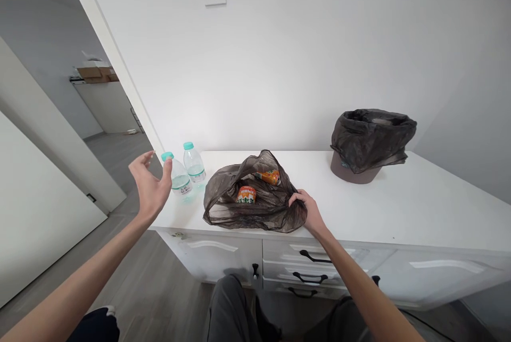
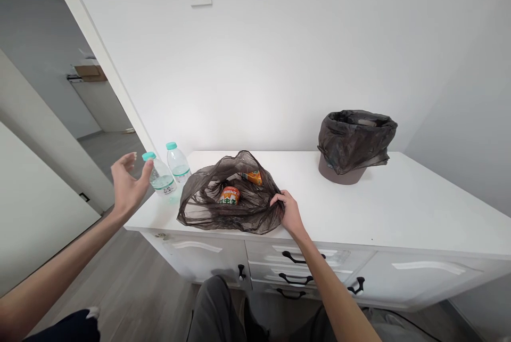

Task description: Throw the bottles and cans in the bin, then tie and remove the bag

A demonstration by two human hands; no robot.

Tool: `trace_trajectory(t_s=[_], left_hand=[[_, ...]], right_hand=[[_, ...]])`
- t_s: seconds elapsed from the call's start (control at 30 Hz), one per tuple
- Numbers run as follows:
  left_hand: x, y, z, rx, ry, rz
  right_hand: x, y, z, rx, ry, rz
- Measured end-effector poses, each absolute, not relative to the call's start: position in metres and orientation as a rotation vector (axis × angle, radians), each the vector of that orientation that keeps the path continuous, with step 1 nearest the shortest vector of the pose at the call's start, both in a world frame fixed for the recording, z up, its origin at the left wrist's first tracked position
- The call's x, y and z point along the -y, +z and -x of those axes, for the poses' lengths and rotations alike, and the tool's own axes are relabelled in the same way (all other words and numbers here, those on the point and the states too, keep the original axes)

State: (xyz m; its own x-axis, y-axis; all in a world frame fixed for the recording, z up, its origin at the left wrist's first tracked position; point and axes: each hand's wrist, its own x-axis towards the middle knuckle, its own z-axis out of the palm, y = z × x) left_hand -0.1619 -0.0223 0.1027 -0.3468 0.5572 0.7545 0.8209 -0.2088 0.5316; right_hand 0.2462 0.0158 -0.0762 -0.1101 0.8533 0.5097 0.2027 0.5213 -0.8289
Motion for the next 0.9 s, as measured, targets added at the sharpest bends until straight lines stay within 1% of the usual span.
trace_trajectory(t_s=[0.1,0.17,0.2,0.3,0.37,0.43,0.53,0.67,0.9], left_hand=[[0.048,0.12,0.122,1.385,-1.569,1.656],[0.068,0.134,0.088,1.143,-1.509,1.863],[0.077,0.14,0.071,1.096,-1.412,2.044],[0.091,0.144,0.028,1.081,-0.886,2.627],[0.084,0.134,0.012,1.073,-0.502,2.81],[0.065,0.116,0.008,1.074,-0.209,2.795],[0.029,0.089,0.02,1.111,0.054,2.662],[0.005,0.07,0.041,1.052,0.108,2.593],[0.011,0.055,0.045,0.985,0.161,2.612]], right_hand=[[-0.016,-0.077,-0.247,1.62,0.709,0.917],[-0.017,-0.077,-0.247,1.617,0.71,0.918],[-0.017,-0.077,-0.247,1.616,0.71,0.92],[-0.017,-0.078,-0.247,1.619,0.707,0.93],[-0.018,-0.079,-0.247,1.621,0.701,0.939],[-0.018,-0.079,-0.248,1.624,0.694,0.946],[-0.018,-0.077,-0.248,1.621,0.684,0.95],[-0.017,-0.074,-0.246,1.611,0.7,0.927],[-0.014,-0.072,-0.247,1.625,0.701,0.928]])
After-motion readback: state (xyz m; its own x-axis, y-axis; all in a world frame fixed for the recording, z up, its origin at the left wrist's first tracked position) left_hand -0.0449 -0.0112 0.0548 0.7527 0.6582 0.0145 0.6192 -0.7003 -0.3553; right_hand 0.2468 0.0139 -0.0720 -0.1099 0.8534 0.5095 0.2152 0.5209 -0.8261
